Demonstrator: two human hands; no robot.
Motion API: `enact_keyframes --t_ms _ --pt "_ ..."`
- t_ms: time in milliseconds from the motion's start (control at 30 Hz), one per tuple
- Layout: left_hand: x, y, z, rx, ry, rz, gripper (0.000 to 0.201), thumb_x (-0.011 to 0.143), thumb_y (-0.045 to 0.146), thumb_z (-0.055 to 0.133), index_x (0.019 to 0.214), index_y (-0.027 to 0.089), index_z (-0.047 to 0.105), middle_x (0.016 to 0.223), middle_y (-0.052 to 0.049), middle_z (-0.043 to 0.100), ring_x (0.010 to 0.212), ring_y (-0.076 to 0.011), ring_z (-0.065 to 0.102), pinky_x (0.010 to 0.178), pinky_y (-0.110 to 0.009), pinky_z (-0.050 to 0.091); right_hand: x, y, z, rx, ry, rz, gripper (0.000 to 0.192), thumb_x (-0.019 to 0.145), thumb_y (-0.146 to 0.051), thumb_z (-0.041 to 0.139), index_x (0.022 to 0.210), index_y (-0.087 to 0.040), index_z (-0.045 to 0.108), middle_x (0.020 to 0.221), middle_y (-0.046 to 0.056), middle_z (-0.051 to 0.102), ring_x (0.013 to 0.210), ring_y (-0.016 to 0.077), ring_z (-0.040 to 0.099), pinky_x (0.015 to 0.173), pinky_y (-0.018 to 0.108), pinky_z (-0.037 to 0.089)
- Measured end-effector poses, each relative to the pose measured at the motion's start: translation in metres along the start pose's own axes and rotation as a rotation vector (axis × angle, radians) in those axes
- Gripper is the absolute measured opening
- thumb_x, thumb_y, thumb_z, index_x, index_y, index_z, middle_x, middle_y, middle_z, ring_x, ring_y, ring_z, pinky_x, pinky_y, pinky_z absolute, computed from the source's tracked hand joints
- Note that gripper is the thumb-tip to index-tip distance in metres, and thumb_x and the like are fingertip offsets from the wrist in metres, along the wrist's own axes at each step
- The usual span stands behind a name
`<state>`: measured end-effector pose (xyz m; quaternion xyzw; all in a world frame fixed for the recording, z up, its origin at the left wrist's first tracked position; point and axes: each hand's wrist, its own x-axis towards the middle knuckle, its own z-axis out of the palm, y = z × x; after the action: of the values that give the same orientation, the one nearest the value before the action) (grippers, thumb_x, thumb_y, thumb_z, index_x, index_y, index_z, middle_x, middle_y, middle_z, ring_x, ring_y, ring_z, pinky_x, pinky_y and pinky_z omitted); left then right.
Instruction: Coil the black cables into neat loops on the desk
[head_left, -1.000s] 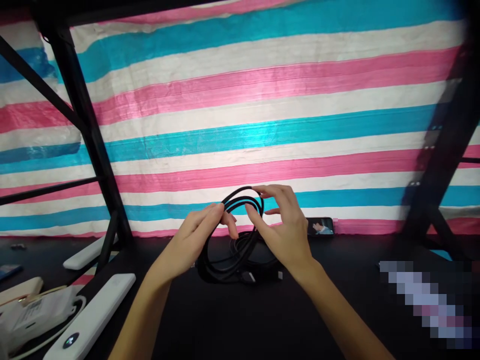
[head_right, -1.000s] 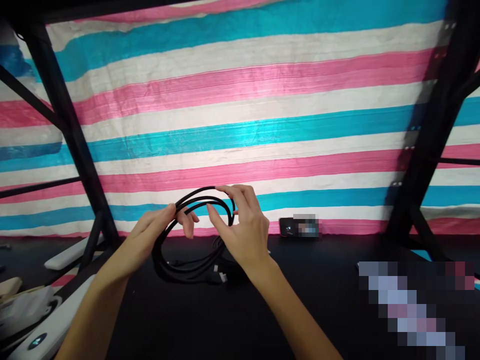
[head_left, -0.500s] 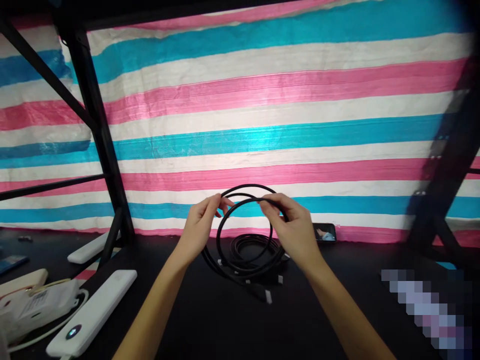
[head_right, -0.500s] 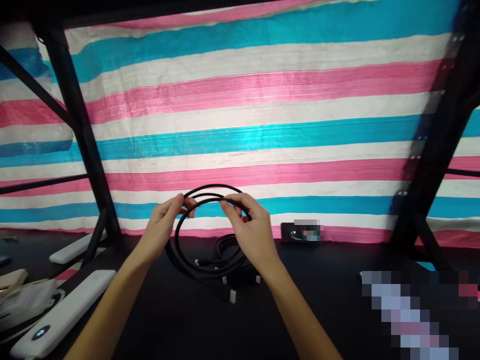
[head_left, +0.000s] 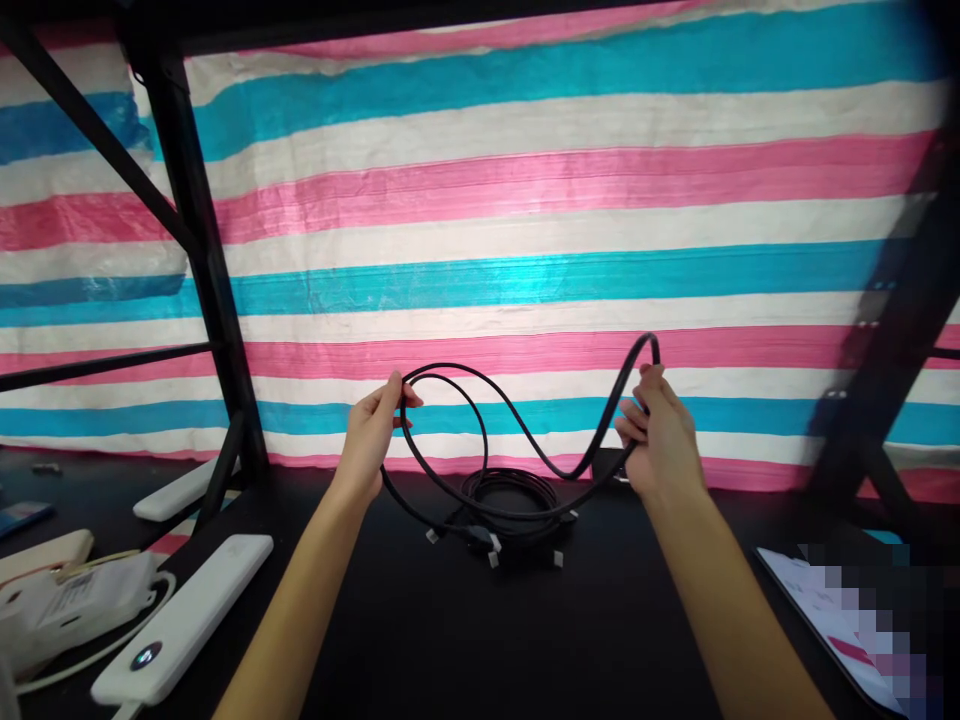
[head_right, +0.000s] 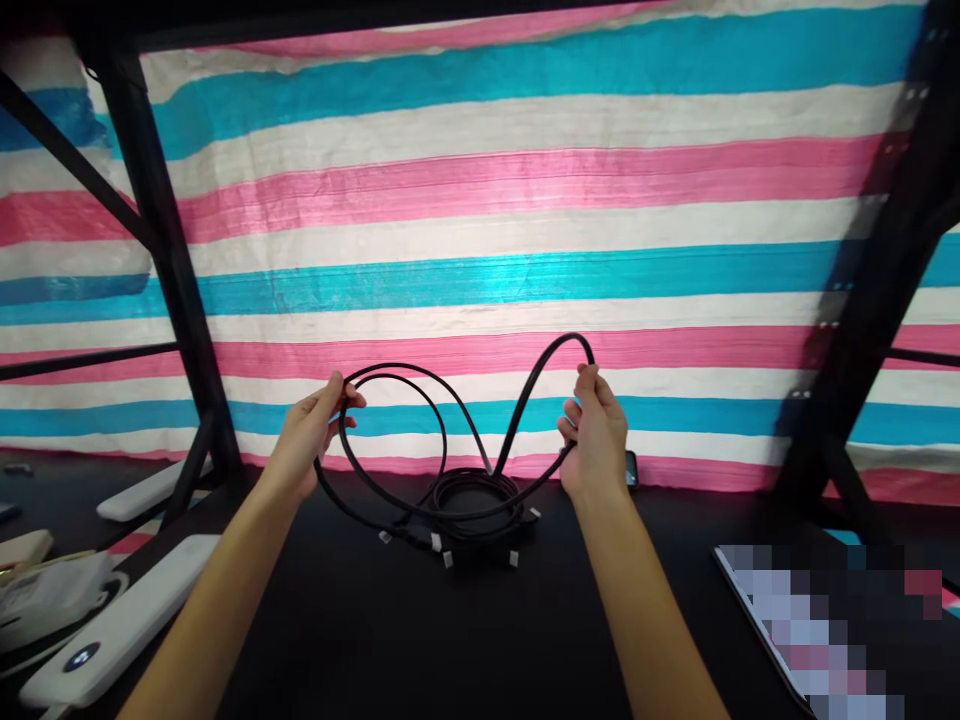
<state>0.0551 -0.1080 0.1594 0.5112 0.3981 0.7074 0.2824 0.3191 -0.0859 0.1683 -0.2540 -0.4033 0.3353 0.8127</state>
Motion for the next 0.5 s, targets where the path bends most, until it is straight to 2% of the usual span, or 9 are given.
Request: enact_keyframes --t_ms 67,133,233,333,433,500 --pt "0.001 -0.001 -0.001 0.02 0.021 0.011 0.048 0.073 0.063 0.06 0.073 0.015 0.063 0.088 -0.009 0.063 0.092 -0.0225 0.058 0.064 -0.027 0.046 -0.001 -0.001 0.001 -0.006 0.014 -0.015 0.041 0.061 -0.053 0.078 0.074 -0.02 0.056 0.057 -0.01 0.023 0.044 0.0049 0.014 0.035 0.022 0.009" --pt "0.002 0.0 -0.004 0.013 0.082 0.06 0.047 0.074 0.061 0.059 0.076 0.015 0.063 0.092 -0.009 0.062 0.096 -0.0239 0.059 0.065 -0.028 0.048 -0.003 -0.004 0.001 -0.038 0.022 -0.063 0.04 0.061 -0.053 0.077 0.078 -0.02 0.061 0.056 -0.009 0.025 0.044 0.0049 0.016 0.036 0.022 0.01" --pt "0.004 0.01 -0.013 -0.052 0.316 0.188 0.038 0.079 0.053 0.058 0.074 0.016 0.058 0.087 -0.005 0.059 0.086 -0.0185 0.059 0.061 -0.024 0.046 -0.002 -0.01 -0.001 -0.114 -0.002 -0.143 0.036 0.064 -0.05 0.076 0.078 -0.02 0.064 0.054 -0.008 0.032 0.043 0.0047 0.021 0.036 0.022 0.014" --pt "0.004 0.026 -0.024 -0.084 0.565 0.313 0.03 0.086 0.043 0.053 0.071 0.017 0.052 0.084 -0.001 0.052 0.073 -0.0108 0.054 0.056 -0.02 0.041 0.0 -0.015 -0.003 -0.168 -0.062 -0.136 0.033 0.063 -0.047 0.077 0.076 -0.019 0.065 0.054 -0.007 0.039 0.042 0.0042 0.025 0.036 0.021 0.017" --pt "0.005 0.042 -0.035 -0.088 0.745 0.344 0.03 0.092 0.039 0.044 0.073 0.016 0.047 0.078 0.0 0.048 0.064 -0.0072 0.047 0.052 -0.018 0.037 -0.007 -0.023 0.001 -0.181 -0.144 -0.119 0.029 0.063 -0.043 0.077 0.072 -0.019 0.065 0.054 -0.005 0.045 0.044 0.0049 0.033 0.037 0.019 0.023" --pt "0.002 0.053 -0.043 -0.077 0.842 0.325 0.029 0.094 0.037 0.037 0.074 0.016 0.042 0.072 0.002 0.042 0.057 -0.0063 0.042 0.048 -0.017 0.034 -0.022 -0.032 0.01 -0.206 -0.24 -0.174 0.021 0.064 -0.036 0.077 0.069 -0.019 0.066 0.057 -0.004 0.051 0.049 0.0067 0.042 0.042 0.019 0.033"
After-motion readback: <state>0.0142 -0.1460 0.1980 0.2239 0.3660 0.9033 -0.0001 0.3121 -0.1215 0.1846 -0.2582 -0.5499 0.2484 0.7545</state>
